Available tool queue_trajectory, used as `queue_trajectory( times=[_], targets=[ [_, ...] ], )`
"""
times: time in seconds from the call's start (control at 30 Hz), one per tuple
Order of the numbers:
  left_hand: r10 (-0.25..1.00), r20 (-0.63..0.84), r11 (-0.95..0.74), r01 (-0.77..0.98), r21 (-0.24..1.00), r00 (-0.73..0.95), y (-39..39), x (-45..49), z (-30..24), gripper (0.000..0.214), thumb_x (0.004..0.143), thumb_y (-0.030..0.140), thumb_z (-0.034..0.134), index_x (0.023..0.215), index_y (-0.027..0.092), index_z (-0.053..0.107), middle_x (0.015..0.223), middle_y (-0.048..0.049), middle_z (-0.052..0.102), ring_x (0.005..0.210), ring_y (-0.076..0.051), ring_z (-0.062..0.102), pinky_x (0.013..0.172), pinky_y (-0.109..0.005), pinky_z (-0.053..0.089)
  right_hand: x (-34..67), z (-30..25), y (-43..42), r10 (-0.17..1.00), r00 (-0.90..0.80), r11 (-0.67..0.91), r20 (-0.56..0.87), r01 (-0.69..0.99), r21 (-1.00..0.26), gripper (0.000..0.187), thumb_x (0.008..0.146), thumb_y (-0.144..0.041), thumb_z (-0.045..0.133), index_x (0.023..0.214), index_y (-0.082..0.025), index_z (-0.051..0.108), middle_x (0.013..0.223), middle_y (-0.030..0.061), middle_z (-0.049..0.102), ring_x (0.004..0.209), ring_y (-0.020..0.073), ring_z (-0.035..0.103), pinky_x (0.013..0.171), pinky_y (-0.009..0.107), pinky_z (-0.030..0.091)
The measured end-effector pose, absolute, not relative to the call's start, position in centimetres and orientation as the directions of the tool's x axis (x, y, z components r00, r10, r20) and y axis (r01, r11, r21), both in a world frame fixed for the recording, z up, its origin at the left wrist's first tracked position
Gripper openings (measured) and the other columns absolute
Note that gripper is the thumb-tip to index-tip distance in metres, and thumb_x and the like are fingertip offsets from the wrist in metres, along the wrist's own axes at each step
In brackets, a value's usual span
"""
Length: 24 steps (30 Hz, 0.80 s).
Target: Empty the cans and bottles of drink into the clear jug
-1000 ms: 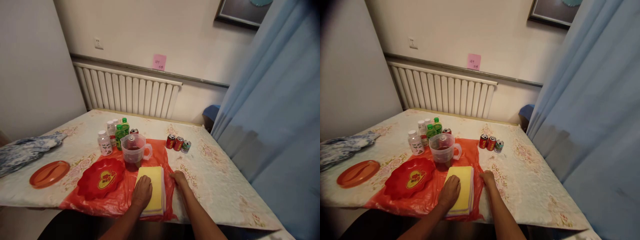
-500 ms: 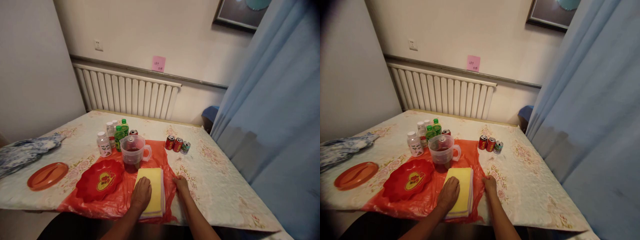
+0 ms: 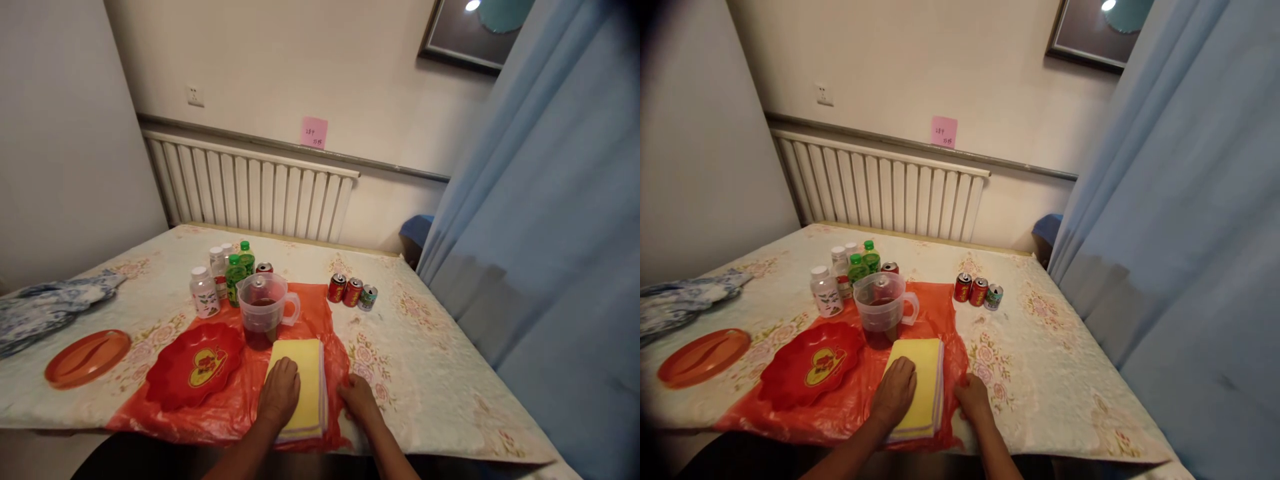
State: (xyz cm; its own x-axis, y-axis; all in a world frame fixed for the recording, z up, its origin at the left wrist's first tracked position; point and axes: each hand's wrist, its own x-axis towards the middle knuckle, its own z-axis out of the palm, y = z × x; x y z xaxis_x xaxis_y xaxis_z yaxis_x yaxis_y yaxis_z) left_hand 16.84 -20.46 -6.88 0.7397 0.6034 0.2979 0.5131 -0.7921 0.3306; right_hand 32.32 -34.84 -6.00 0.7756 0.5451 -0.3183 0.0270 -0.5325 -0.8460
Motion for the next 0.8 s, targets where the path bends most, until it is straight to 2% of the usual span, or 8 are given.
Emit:
queue_trajectory(
  times=[0.17, 0.3, 0.47, 0.63, 0.8],
  targets=[
    [0.599, 0.309, -0.796, 0.507, 0.331, 0.739, -20.4, 16.9, -7.1, 0.019, 0.094, 0.015, 0.038, 0.087, 0.020, 0.055, 0.095, -0.0058, 0.059, 0.094, -0.022, 0.054, 0.088, -0.035, 0.041, 32.4, -6.0, -35.7, 0.520, 0.805, -0.540, -0.286, 0.050, -0.840, 0.019, 0.066, -0.016, 0.057, 0.056, -0.024, 0.043, 0.041, -0.0099, 0.041, 0.035, 0.0090, 0.040, 0.037, 0.021, 0.028],
    [0.593, 0.324, -0.801, 0.500, 0.329, 0.737, -20.4, 16.8, -7.1, 0.020, 0.094, 0.015, 0.038, 0.087, 0.020, 0.056, 0.095, -0.0057, 0.059, 0.093, -0.022, 0.054, 0.088, -0.035, 0.041, 32.3, -5.8, -36.0, 0.513, 0.819, -0.540, -0.259, 0.073, -0.838, 0.019, 0.068, -0.020, 0.059, 0.055, -0.024, 0.045, 0.039, -0.0089, 0.042, 0.039, 0.0105, 0.045, 0.041, 0.021, 0.030],
    [0.587, 0.331, -0.805, 0.493, 0.330, 0.739, -20.4, 16.9, -7.1, 0.021, 0.094, 0.014, 0.037, 0.086, 0.020, 0.056, 0.094, -0.0062, 0.060, 0.092, -0.022, 0.053, 0.087, -0.035, 0.040, 31.1, -5.8, -36.1, 0.526, 0.810, -0.551, -0.258, 0.094, -0.829, 0.017, 0.073, -0.027, 0.058, 0.059, -0.023, 0.050, 0.037, -0.0089, 0.043, 0.036, 0.0116, 0.044, 0.042, 0.022, 0.029],
    [0.589, 0.328, -0.804, 0.494, 0.331, 0.739, -20.4, 16.9, -6.9, 0.021, 0.095, 0.015, 0.037, 0.086, 0.020, 0.055, 0.093, -0.0059, 0.059, 0.092, -0.022, 0.054, 0.087, -0.035, 0.041, 29.9, -6.0, -36.6, 0.539, 0.819, -0.549, -0.198, 0.163, -0.820, 0.018, 0.064, -0.017, 0.061, 0.052, -0.021, 0.049, 0.046, -0.0063, 0.051, 0.051, 0.0119, 0.049, 0.050, 0.022, 0.031],
    [0.593, 0.324, -0.801, 0.498, 0.333, 0.737, -20.5, 16.8, -6.7, 0.019, 0.094, 0.015, 0.039, 0.086, 0.020, 0.055, 0.093, -0.0061, 0.058, 0.092, -0.022, 0.054, 0.086, -0.035, 0.041, 29.6, -6.3, -37.4, 0.529, 0.829, -0.555, -0.180, 0.177, -0.813, 0.020, 0.057, -0.008, 0.057, 0.049, -0.023, 0.045, 0.048, -0.0068, 0.047, 0.053, 0.0123, 0.045, 0.052, 0.024, 0.030]
  ],
)
